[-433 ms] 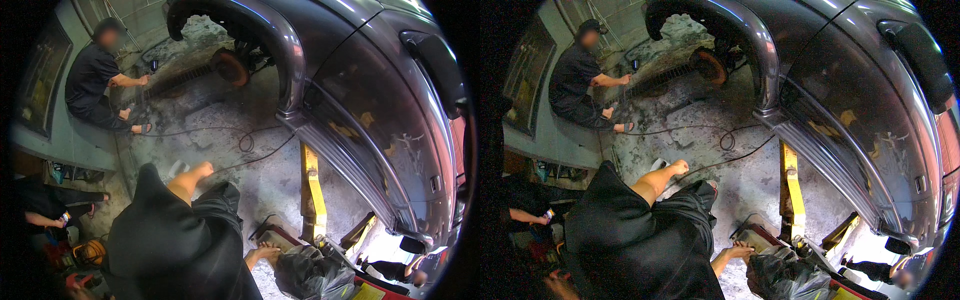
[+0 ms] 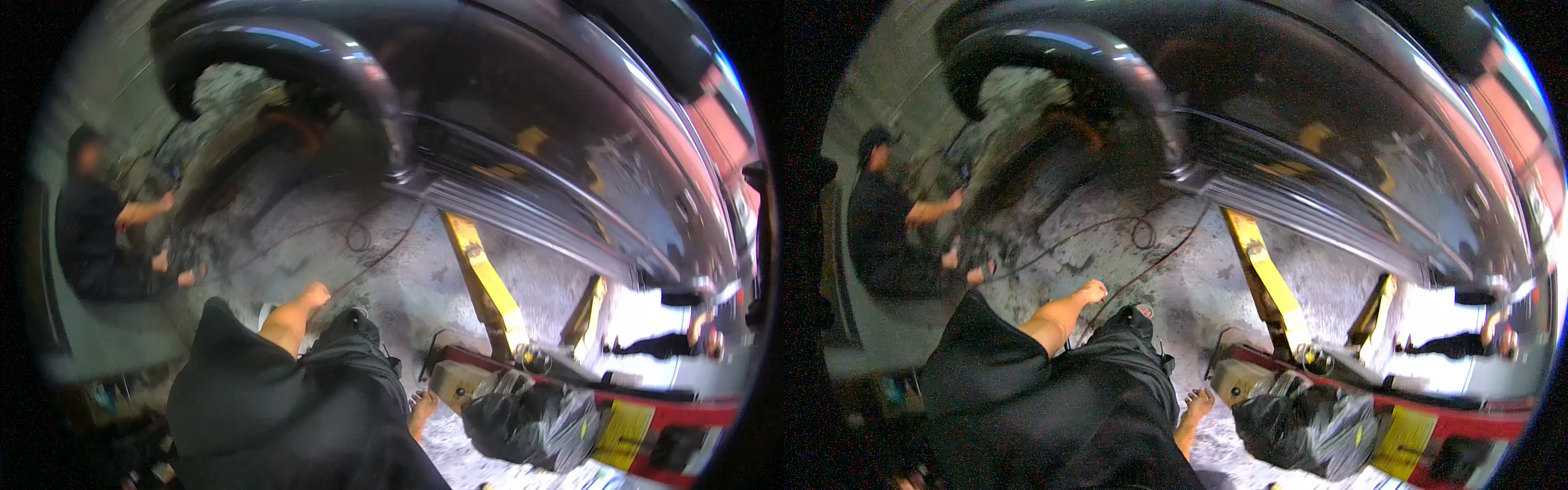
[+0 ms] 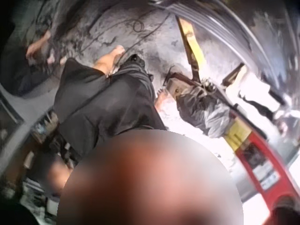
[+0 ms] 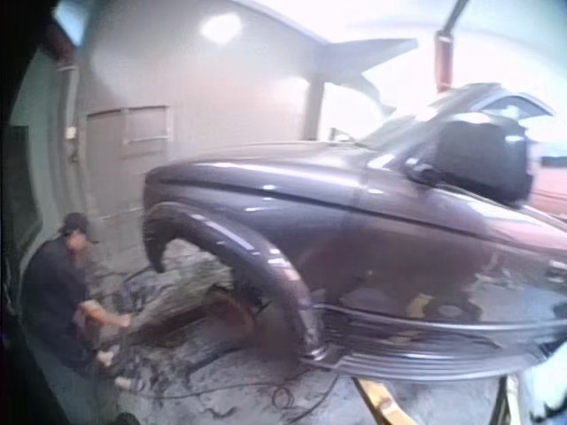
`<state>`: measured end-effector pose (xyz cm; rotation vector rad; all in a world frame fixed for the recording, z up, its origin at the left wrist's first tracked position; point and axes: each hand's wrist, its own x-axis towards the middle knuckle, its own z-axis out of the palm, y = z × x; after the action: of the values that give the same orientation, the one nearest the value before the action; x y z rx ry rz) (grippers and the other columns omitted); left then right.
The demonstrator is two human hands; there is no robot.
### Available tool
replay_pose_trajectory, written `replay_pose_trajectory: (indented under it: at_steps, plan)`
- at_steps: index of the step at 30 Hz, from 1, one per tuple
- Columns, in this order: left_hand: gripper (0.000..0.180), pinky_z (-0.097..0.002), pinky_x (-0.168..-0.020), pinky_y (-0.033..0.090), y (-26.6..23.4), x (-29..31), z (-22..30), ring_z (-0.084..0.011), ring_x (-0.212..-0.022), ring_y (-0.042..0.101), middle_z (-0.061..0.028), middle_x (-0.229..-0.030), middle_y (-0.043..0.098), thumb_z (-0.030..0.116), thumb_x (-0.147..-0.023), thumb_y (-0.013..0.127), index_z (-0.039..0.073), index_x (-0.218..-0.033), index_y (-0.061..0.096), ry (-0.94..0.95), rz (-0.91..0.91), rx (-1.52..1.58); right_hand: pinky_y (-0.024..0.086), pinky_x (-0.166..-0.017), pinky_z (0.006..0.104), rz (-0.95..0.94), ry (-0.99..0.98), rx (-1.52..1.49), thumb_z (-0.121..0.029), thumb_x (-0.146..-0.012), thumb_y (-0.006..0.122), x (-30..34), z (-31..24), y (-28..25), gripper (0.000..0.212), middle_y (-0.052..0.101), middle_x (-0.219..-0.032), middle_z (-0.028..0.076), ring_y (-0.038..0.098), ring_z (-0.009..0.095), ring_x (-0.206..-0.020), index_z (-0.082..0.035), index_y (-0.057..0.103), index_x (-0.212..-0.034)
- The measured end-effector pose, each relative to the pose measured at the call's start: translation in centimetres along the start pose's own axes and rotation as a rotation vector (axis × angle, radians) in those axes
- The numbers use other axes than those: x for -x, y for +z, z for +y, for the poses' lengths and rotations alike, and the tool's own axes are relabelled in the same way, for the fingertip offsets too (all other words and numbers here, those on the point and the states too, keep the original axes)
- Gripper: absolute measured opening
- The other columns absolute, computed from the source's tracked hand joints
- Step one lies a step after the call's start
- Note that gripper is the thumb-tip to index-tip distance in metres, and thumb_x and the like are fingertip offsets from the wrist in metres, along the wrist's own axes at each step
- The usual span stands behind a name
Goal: The person wipes the front bumper of a lifted SUV with a cloth, then retrieves a tire from a storage area and rolls it to the vehicle. The person lifts the tire and mounts it onto the front wheel hub.
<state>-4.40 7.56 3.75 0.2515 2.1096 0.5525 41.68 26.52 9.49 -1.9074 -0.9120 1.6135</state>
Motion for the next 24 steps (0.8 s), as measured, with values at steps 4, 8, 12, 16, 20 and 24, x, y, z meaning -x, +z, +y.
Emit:
replay_pose_trajectory:
  at_steps: [4, 8, 12, 16, 20, 24]
  plan:
    - [0.022, -0.0395, -0.064, 0.057, 0.1, -5.2, 5.7, -0.0217, -0.071, 0.072, -0.0101, -0.094, 0.078, 0.019, -0.093, 0.068, 0.004, -0.107, 0.077, 0.046, -0.152, 0.097, 0.052, -0.055, 0.0344, 0.093, 0.179, 0.022, -0.012, -0.096, 0.066, 1.7, 7.3, -2.5, 0.027, 0.074, -0.095, 0.016, 0.07, 0.024, -0.075, 0.003, 0.063, -0.118]
    - [0.022, -0.038, -0.059, 0.056, 1.3, -6.8, 11.1, -0.0185, -0.067, 0.071, -0.0132, -0.09, 0.077, 0.015, -0.089, 0.077, -0.001, -0.104, 0.075, 0.527, -0.023, -0.279, 0.048, -0.046, 0.0358, 0.353, 0.376, -0.005, -0.017, -0.096, 0.068, 4.6, 13.3, -5.0, 0.02, 0.072, -0.078, 0.013, 0.062, 0.021, -0.054, 0.003, 0.071, -0.1]
    - [0.023, -0.0352, -0.054, 0.055, 1.3, -6.9, 16.9, -0.0191, -0.059, 0.069, -0.0174, -0.092, 0.077, 0.016, -0.085, 0.082, -0.002, -0.096, 0.074, 0.291, -0.204, -0.261, 0.048, -0.044, 0.037, 0.516, 0.426, -0.211, -0.013, -0.093, 0.072, 9.0, 17.6, -3.7, 0.014, 0.072, -0.076, 0.012, 0.061, 0.019, -0.054, 0.001, 0.074, -0.093]
    - [0.018, -0.0326, -0.056, 0.054, 4.9, -4.1, 20.0, -0.0174, -0.06, 0.067, -0.014, -0.078, 0.076, 0.015, -0.086, 0.082, -0.001, -0.089, 0.077, 0.309, -0.286, 0.034, 0.057, -0.054, 0.0394, 0.666, 0.539, -0.263, -0.002, -0.088, 0.075, 12.3, 21.8, -2.1, 0.002, 0.071, -0.072, 0.013, 0.07, 0.021, -0.064, -0.002, 0.076, -0.089]
    - [0.026, -0.0359, -0.06, 0.056, 8.8, -2.5, 23.5, -0.021, -0.069, 0.071, -0.0165, -0.089, 0.076, 0.007, -0.087, 0.079, -0.004, -0.109, 0.072, 0.546, -0.385, -0.607, 0.059, -0.059, 0.042, 0.639, 0.696, -0.148, -0.007, -0.083, 0.078, 12.5, 28.8, -2.6, 0.007, 0.075, -0.081, 0.012, 0.072, 0.021, -0.064, -0.002, 0.075, -0.088]
    - [0.039, -0.0417, -0.063, 0.058, 15.3, 0.4, 23.9, -0.0259, -0.077, 0.072, -0.0177, -0.101, 0.075, 0.002, -0.087, 0.077, -0.007, -0.123, 0.066, 0.384, -0.52, -0.488, 0.058, -0.057, 0.0446, 0.754, 0.691, -0.233, -0.007, -0.087, 0.067, 14.2, 34.0, -4.4, 0.009, 0.074, -0.079, 0.009, 0.07, 0.024, -0.064, -0.004, 0.074, -0.082]
